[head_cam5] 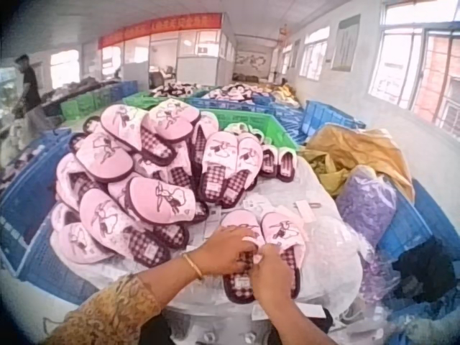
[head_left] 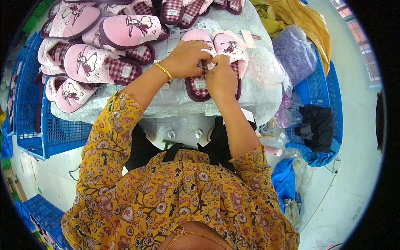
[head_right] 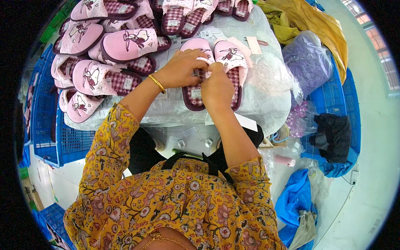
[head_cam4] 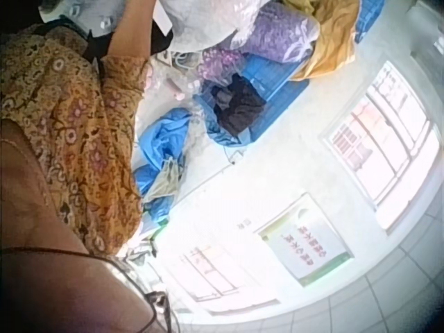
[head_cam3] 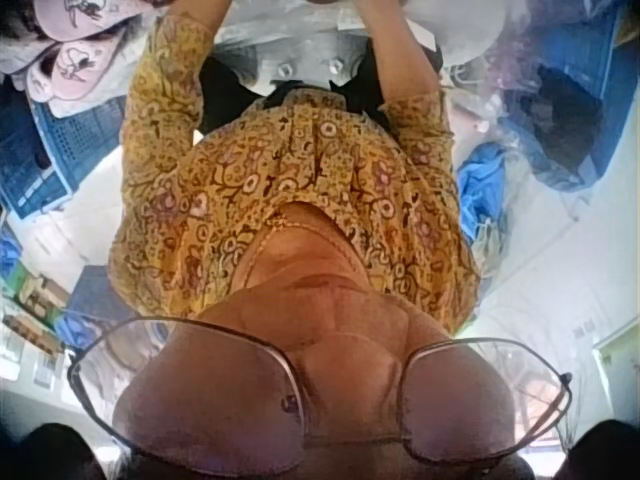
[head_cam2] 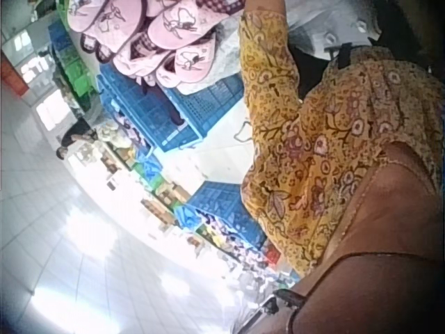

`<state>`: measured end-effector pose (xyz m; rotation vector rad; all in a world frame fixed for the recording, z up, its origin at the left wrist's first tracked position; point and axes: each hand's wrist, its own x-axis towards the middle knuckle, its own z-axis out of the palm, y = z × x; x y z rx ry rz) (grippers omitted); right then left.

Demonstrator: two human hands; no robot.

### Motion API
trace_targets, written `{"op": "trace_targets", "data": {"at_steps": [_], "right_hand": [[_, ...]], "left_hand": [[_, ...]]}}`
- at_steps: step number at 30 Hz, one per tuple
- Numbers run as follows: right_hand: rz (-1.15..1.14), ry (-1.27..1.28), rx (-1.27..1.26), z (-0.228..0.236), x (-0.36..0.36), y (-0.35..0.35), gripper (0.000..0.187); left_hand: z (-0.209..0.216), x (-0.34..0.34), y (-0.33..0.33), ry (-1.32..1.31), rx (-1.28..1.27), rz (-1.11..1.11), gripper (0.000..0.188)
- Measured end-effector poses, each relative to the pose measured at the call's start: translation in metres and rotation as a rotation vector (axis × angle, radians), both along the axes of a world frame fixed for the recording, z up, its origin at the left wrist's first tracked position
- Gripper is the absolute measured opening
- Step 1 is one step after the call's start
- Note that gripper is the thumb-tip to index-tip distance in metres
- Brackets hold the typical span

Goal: The person attaches small white labels to pink slippers with cartoon designs, handling them one at a time and placing the labeled pairs on a plastic-covered surface. The person occasionally picks up and repositions slippers and labels during the process.

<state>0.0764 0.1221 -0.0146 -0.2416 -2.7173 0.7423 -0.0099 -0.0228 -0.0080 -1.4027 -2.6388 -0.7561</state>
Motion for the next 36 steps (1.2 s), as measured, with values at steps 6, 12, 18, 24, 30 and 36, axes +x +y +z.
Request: {"op": "trace_targets", "data": {"at_steps": [6,12,18,24,30,36], "right_hand": [[0.050,0.174,0.136,-0.008,-0.005,-0.002,0.026],[0.084,0.146,0.058,-0.012,-0.004,0.004,0.027],[0.087,0.184,0.007,-0.015,-0.001,0.007,0.027],[0.148,0.198,-0.072,-0.011,0.003,0.014,0.031],[0.149,0.235,-0.131,-0.001,0.029,0.022,0.038],[0.185,0.289,-0.087,0.001,0.091,0.070,0.029]], "left_hand": [[-0.016,-0.010,0.004,0.001,0.075,-0.003,0.024],[-0.020,-0.018,0.008,0.086,0.073,-0.030,0.018],[-0.013,-0.020,0.014,0.187,-0.035,-0.064,0.017],[0.000,-0.013,0.022,0.318,-0.200,-0.086,0.019],[0.006,-0.016,0.015,0.192,-0.157,-0.072,0.018],[0.010,-0.015,-0.004,0.039,0.249,-0.010,0.012]]}}
